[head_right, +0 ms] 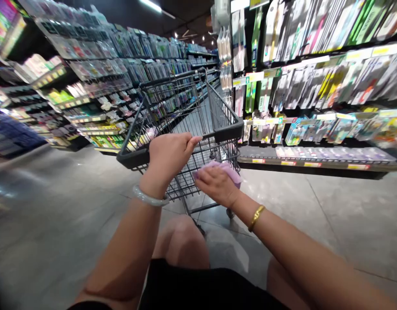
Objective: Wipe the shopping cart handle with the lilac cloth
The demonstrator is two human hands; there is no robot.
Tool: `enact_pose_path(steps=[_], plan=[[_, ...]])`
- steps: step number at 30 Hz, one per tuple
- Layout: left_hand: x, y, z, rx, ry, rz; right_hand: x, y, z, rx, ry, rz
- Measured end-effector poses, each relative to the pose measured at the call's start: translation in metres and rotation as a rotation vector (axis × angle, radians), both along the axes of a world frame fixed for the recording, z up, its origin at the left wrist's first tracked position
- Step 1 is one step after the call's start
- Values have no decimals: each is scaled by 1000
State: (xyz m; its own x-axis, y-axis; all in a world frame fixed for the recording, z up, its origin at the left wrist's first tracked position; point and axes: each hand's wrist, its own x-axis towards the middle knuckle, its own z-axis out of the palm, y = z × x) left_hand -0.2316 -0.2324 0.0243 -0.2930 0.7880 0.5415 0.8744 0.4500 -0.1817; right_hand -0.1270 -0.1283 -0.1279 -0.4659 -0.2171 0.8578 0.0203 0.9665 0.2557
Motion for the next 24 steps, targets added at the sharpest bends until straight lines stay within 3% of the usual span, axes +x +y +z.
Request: enact_pose_path(steps=[3,9,14,19,21,24], plan=[[0,0,2,-29,-17,20,1,-3,13,81,-63,56],[2,-1,3,-28,-12,12,2,6,53,105,12,25],[4,-3,4,-37,-38,11,18,15,59,229,-112,160],[1,-3,0,1,-39,-30,23,28,85,26,143,-50],[1,-3,0,8,-39,-30,21,28,86,-1,198,-83],[1,-4,0,7,-51,-22,20,24,78,88,107,-32]])
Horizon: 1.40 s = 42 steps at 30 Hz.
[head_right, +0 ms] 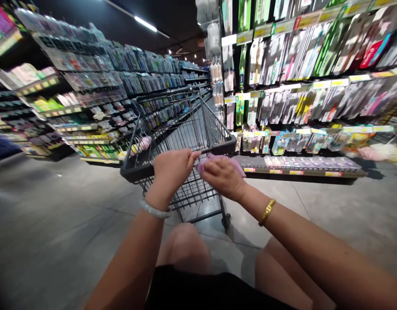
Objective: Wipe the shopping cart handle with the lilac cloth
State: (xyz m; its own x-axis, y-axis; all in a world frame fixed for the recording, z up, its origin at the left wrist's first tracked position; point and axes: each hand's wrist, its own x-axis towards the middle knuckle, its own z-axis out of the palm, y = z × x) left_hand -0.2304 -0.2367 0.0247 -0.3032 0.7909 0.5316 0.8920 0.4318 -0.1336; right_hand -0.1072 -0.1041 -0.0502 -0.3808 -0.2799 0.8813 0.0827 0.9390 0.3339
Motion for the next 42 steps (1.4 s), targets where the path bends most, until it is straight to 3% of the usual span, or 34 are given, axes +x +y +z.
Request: enact_pose_path(steps=[3,8,14,20,26,35,39,42], plan=[[0,-1,-1,0,1,2,4,2,4,-26,12,13],[-3,-3,-3,14,12,-3,6,13,31,-228,189,-74],[-7,-9,1,-14,4,15,5,4,21,-41,-24,27],[-14,-24,3,-35,1,38,13,6,33,-317,148,-47],[-21,-46,5,-66,12,63,15,-11,15,-253,-18,86],[-25,-68,6,-105,23,76,9,-34,11,-422,105,31],[-32,-81,5,-111,42,86,10,-49,17,-313,56,127],[-39,-94,4,-122,43,81,17,-49,28,-394,158,130]])
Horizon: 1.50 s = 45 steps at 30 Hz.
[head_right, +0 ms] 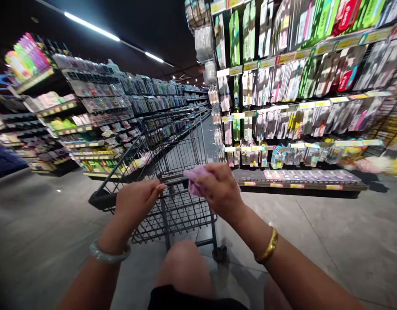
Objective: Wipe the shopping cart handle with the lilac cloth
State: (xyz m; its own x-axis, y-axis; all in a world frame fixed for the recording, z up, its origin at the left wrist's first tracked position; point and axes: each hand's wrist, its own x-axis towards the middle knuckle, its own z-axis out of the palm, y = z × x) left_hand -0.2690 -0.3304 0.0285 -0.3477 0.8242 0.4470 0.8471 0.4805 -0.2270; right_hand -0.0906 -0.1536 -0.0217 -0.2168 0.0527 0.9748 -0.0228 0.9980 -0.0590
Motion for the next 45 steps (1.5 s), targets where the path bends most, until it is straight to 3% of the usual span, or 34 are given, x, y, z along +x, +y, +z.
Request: enact_pose_path(steps=[3,7,10,16,23,27,30,34,38,41,43,45], plan=[[-8,-12,1,6,14,-28,3,5,5,-89,6,1],[-18,-25,5,-7,2,-29,-1,16,5,-105,-125,126],[-26,-33,7,-20,-23,-19,-9,20,10,-252,-80,94],[-46,-50,5,-27,-19,-49,-32,3,20,-185,-231,308],[-69,-74,9,-41,-77,-53,-73,-10,26,-394,-161,289],[-86,-90,10,-19,-94,-102,-79,-32,17,-336,-129,379],[-93,-100,11,28,-109,-168,-89,-30,4,-421,-98,356],[-68,-93,15,199,42,-93,-107,-38,-1,-590,-32,283],[-19,-57,16,295,-35,-118,-112,-75,-6,-575,-3,365],[7,-31,14,196,-5,31,-119,-88,-37,-646,14,387],[13,-22,12,47,35,214,-127,-88,-63,-739,30,348],[13,-20,12,-29,67,303,-134,-87,-78,-810,45,320]])
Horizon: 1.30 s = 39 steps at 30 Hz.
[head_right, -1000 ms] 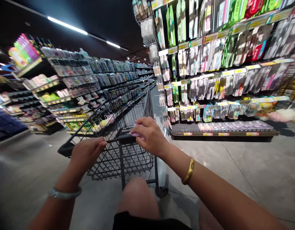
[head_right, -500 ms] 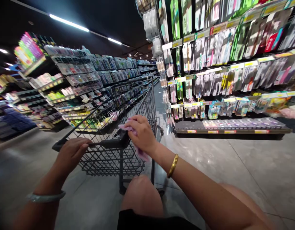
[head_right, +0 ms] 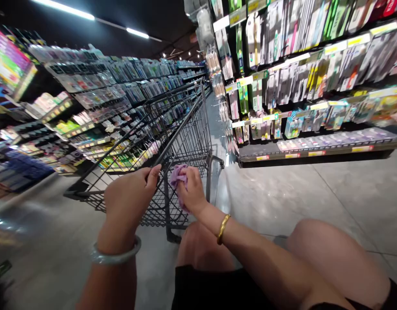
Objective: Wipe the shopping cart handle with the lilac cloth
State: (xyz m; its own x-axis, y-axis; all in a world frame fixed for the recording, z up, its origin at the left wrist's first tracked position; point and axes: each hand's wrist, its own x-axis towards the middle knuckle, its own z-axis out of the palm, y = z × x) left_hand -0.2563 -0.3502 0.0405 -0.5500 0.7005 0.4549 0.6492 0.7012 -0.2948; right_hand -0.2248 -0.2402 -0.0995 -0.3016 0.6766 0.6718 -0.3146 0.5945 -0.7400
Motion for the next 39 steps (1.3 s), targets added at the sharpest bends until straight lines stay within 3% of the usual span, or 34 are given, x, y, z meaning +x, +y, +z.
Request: enact_pose_path(steps=[2,6,8,10,13,15,17,21,23,25,28,30,33,36,37,39], plan=[[-4,-3,0,-7,14,16,-4,-2,6,-32,6,2],[-13,-13,-2,27,19,7,-4,-15,49,20,56,64],[-15,-17,-4,36,27,3,-4,-18,55,87,57,92],[-17,-20,-5,43,41,1,-7,-15,37,125,20,98],[-20,-25,-5,45,49,-6,-13,-4,-6,49,-21,44],[-24,-28,-4,41,46,-2,-19,3,-20,-13,-33,11],[-27,-32,-3,34,45,4,-24,9,-8,-38,-28,7],[-32,-41,-1,16,19,17,-35,11,50,1,25,34],[-34,-46,0,1,4,21,-38,10,59,35,25,56],[-37,-53,2,-12,-4,18,-39,8,44,55,-7,75],[-44,-66,5,-14,-46,5,-39,5,5,39,-80,72],[-47,-75,7,-17,-86,-28,-38,5,-3,32,-96,71],[-44,-79,13,-6,-4,-59,-39,4,28,64,-65,86],[-35,-63,19,71,61,-81,-43,0,65,119,-20,100],[-33,-53,20,117,49,-100,-46,-2,69,136,-20,107],[-32,-32,23,157,27,-104,-50,-7,57,161,-45,123]])
